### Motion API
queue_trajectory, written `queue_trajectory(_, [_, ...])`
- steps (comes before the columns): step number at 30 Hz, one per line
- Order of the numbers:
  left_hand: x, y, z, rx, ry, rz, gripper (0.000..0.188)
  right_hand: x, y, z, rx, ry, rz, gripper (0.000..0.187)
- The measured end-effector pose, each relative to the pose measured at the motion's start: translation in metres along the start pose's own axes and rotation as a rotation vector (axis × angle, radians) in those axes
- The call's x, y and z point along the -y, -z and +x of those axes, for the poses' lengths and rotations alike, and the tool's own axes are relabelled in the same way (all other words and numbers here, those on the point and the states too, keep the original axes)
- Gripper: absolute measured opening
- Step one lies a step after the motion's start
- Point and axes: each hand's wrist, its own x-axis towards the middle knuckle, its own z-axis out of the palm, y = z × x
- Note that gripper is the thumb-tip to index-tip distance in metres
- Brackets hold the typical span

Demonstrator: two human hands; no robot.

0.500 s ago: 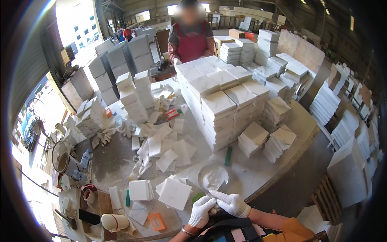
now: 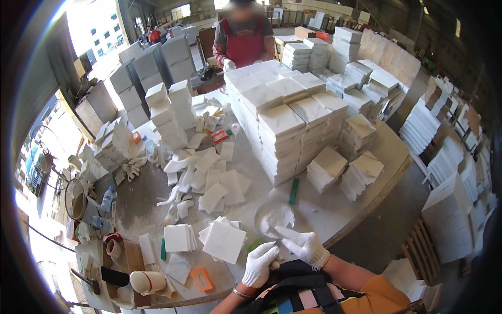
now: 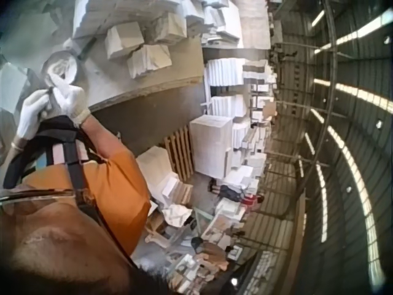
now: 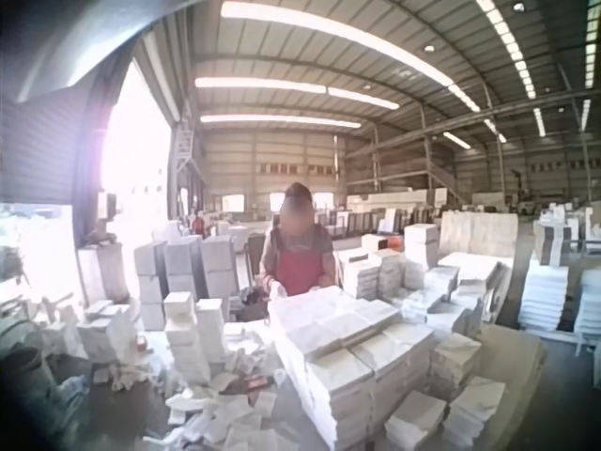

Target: The person applies a white paste to the edges of small square tiles using a small metal spatula, then wipes the edges with a green sponge. The person repeats this process on multiple tiles, stacking the finished pieces on the table.

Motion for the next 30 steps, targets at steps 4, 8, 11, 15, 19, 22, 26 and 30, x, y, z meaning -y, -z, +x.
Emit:
queue_trajectory(4, [-0.004, -0.001, 0.002, 0.043, -0.025, 0.074, 0.019, 0.002, -0.008, -0.006, 0.042, 0.022, -0.063, 0.042])
queue_trajectory(8, [0.006, 0.005, 0.006, 0.036, -0.002, 0.052, 0.020, 0.004, -0.008, -0.008, 0.067, -0.002, -0.042, 0.041])
queue_trajectory(11, [0.004, 0.002, -0.001, 0.011, 0.019, -0.031, 0.034, 0.002, 0.003, 0.000, 0.028, -0.162, 0.021, 0.041])
queue_trajectory(15, [0.004, 0.004, 0.004, 0.039, 0.018, 0.002, 0.028, 0.004, -0.010, -0.009, 0.070, -0.021, -0.063, 0.041])
queue_trajectory(19, [0.004, 0.006, 0.005, 0.058, -0.009, -0.026, 0.027, 0.001, -0.006, 0.000, 0.041, -0.114, 0.031, 0.038])
queue_trajectory(22, [0.005, 0.007, 0.003, 0.064, -0.003, 0.001, 0.037, 0.009, 0.001, 0.007, 0.054, -0.206, 0.025, 0.040])
queue_trajectory(26, [0.023, 0.014, 0.015, 0.097, -0.050, -0.035, 0.038, 0.001, -0.016, -0.004, 0.060, 0.024, -0.085, 0.041])
queue_trajectory(30, [0.010, 0.009, 0.006, 0.051, -0.052, -0.021, 0.037, 0.005, 0.000, 0.007, 0.035, -0.265, 0.063, 0.039])
